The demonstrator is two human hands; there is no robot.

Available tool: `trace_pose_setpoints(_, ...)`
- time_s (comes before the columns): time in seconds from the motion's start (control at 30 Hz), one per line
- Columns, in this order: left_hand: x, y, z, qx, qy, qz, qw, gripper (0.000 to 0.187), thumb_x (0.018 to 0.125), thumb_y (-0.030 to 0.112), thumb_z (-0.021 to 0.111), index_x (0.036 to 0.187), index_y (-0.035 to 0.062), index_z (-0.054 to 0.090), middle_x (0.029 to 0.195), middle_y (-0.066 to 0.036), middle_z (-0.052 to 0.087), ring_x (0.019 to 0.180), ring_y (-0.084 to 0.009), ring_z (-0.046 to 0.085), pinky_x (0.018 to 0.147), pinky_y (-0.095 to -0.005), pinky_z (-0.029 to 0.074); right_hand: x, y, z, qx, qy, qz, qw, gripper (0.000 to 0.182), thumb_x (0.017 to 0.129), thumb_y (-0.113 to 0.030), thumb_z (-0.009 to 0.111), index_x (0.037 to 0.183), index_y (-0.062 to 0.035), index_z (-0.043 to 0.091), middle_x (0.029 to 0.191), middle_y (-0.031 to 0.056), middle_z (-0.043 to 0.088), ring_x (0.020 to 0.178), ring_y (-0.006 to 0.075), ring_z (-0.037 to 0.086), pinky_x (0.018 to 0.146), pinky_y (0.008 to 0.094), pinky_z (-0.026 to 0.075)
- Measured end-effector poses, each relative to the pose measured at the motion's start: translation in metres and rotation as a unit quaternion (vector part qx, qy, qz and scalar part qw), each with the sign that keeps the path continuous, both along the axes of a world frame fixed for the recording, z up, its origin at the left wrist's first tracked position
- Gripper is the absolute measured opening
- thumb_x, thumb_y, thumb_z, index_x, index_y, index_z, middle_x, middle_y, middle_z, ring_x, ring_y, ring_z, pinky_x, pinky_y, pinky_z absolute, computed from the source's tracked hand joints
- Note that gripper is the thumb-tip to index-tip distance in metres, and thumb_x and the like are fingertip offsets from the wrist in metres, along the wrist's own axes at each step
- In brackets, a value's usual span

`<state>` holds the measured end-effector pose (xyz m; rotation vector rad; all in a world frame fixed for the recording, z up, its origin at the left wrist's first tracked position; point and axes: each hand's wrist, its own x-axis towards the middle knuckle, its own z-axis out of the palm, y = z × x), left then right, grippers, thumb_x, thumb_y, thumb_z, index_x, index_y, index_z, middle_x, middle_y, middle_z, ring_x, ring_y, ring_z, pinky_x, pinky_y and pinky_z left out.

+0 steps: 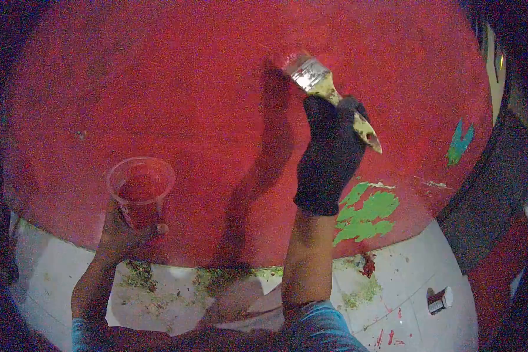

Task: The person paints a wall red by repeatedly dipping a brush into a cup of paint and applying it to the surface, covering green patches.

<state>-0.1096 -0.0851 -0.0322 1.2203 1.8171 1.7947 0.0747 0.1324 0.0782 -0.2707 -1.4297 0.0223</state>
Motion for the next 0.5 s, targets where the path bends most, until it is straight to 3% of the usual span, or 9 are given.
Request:
trace_pose_setpoints(0.03, 0.004, -0.001, 0.007, -0.016, -0.050, -0.020, 0.998, 0.098, 0.051, 0.028, 0.085, 0.126, 0.0015, 0.028, 0.117, -0.015, 0.047, 0.094, -0.0222, 0.056, 0.071, -0.0316, 0.053, -0.001, 0.002, 0.001, -0.001, 0.002, 0.000, 1.000, 0.016, 0.086, -0.015, 0.054, 0.086, 0.0004, 0.051, 0.087, 0.0070, 0.055, 0.079, 0.0156, 0.054, 0.072, 0.0277, 0.046)
trace_pose_setpoints(0.1, 0.003, 0.002, -0.003, -0.014, -0.050, 0.001, 0.999, 0.097, 0.051, 0.024, 0.085, 0.126, 0.0019, 0.027, 0.116, -0.015, 0.047, 0.091, -0.0209, 0.057, 0.066, -0.0298, 0.054, -0.004, 0.000, 0.004, -0.049, 0.196, 0.191, 0.961, 0.011, 0.084, -0.011, 0.056, 0.083, -0.0003, 0.054, 0.085, 0.0072, 0.056, 0.077, 0.0161, 0.056, 0.071, 0.0272, 0.047)
trace_pose_setpoints(0.23, 0.000, 0.004, -0.007, -0.014, -0.021, 0.012, 1.000, 0.096, 0.052, 0.020, 0.084, 0.126, 0.0023, 0.026, 0.115, -0.015, 0.047, 0.088, -0.0196, 0.058, 0.061, -0.0286, 0.054, -0.008, -0.014, 0.007, 0.018, 0.200, 0.155, 0.967, 0.008, 0.081, -0.006, 0.058, 0.085, -0.0002, 0.056, 0.086, 0.0076, 0.058, 0.077, 0.0165, 0.057, 0.071, 0.0270, 0.047)
trace_pose_setpoints(0.3, -0.012, 0.009, -0.027, 0.013, 0.050, 0.039, 0.998, 0.096, 0.052, 0.021, 0.084, 0.126, 0.0017, 0.026, 0.115, -0.015, 0.047, 0.091, -0.0201, 0.057, 0.065, -0.0295, 0.054, -0.016, -0.014, -0.002, 0.089, 0.060, -0.081, 0.991, 0.015, 0.084, -0.008, 0.056, 0.094, 0.0029, 0.053, 0.089, 0.0085, 0.057, 0.083, 0.0171, 0.056, 0.076, 0.0273, 0.049)
trace_pose_setpoints(0.37, -0.012, 0.008, -0.025, 0.042, 0.121, 0.067, 0.989, 0.096, 0.052, 0.021, 0.084, 0.126, 0.0011, 0.027, 0.115, -0.015, 0.048, 0.093, -0.0205, 0.056, 0.068, -0.0304, 0.054, -0.031, -0.029, -0.003, 0.095, 0.100, -0.017, 0.990, 0.015, 0.083, -0.006, 0.056, 0.096, 0.0019, 0.053, 0.089, 0.0085, 0.057, 0.084, 0.0170, 0.057, 0.073, 0.0289, 0.051)
trace_pose_setpoints(0.43, 0.001, 0.001, -0.003, -0.012, -0.043, 0.038, 0.998, 0.101, 0.050, 0.025, 0.085, 0.127, -0.0004, 0.025, 0.116, -0.015, 0.047, 0.100, -0.0219, 0.053, 0.080, -0.0318, 0.050, -0.034, -0.036, -0.002, 0.060, 0.113, 0.066, 0.990, 0.016, 0.083, -0.006, 0.056, 0.098, 0.0002, 0.053, 0.089, 0.0087, 0.057, 0.083, 0.0165, 0.057, 0.070, 0.0293, 0.051)
trace_pose_setpoints(0.5, -0.009, 0.002, -0.014, -0.006, -0.010, 0.050, 0.999, 0.102, 0.050, 0.024, 0.085, 0.128, -0.0009, 0.024, 0.116, -0.016, 0.047, 0.102, -0.0225, 0.052, 0.082, -0.0319, 0.049, -0.027, -0.036, 0.002, 0.038, 0.079, 0.084, 0.993, 0.017, 0.083, -0.006, 0.056, 0.099, -0.0001, 0.052, 0.091, 0.0087, 0.057, 0.083, 0.0170, 0.057, 0.071, 0.0300, 0.051)
